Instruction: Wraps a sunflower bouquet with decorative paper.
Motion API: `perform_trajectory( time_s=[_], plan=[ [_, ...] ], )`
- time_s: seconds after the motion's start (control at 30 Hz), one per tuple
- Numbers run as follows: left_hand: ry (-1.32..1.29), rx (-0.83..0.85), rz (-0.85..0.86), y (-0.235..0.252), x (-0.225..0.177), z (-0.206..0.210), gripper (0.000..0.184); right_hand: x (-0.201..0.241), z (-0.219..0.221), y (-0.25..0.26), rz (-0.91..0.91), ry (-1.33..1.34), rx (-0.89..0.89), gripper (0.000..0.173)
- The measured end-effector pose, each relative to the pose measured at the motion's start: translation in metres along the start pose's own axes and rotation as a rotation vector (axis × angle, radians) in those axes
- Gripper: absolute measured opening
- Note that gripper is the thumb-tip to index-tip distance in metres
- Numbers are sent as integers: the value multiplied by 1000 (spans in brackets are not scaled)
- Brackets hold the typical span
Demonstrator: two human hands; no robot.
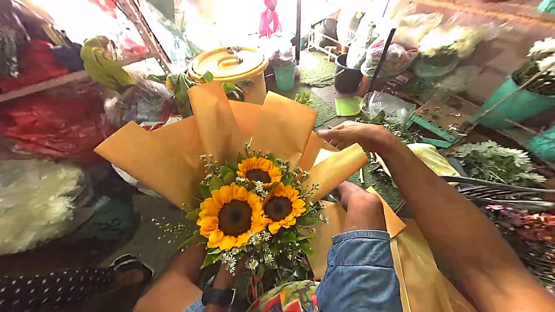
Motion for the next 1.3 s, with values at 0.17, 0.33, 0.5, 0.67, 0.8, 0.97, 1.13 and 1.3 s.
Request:
perform_trajectory(
  time_s=[0.17, 0.33, 0.5, 0.67, 0.8, 0.97, 1.13, 1.3],
  plan=[
    [-26, -27, 94, 0, -3, 6, 40, 43, 0, -3, -117, -140, 41, 22],
    [-62, -76, 168, 24, -6, 9, 57, 49, -8, 2, -136, -177, -60, 27],
    [-286, -85, 287, 41, -1, -1, 58, 30, -29, -22, -274, -22, -313, 51],
    [-501, -64, 380, 72, -10, 2, 59, 16, 18, -16, -267, 113, -156, 43],
    [-629, -53, 316, 116, -8, 18, 67, -5, 12, 33, -284, 193, -301, 26],
    [-706, -72, 169, 190, 11, 42, 89, -65, -2, 79, -114, 250, -535, 64],
    [-619, -94, 3, 252, 14, 44, 79, -141, 57, 132, 31, 326, -406, 41],
    [-353, -130, -290, 272, 43, 42, 108, -143, 98, 163, -6, -61, -179, 37]
  ],
)
Point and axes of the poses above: each hand's wrist, its own y-axis towards the middle knuckle, its own z-axis out of the palm, x = y × z, the point moved 7 cm from there along y, towards the middle knuckle, and after that the axes turned 6 degrees about x, right-handed, at the moved point
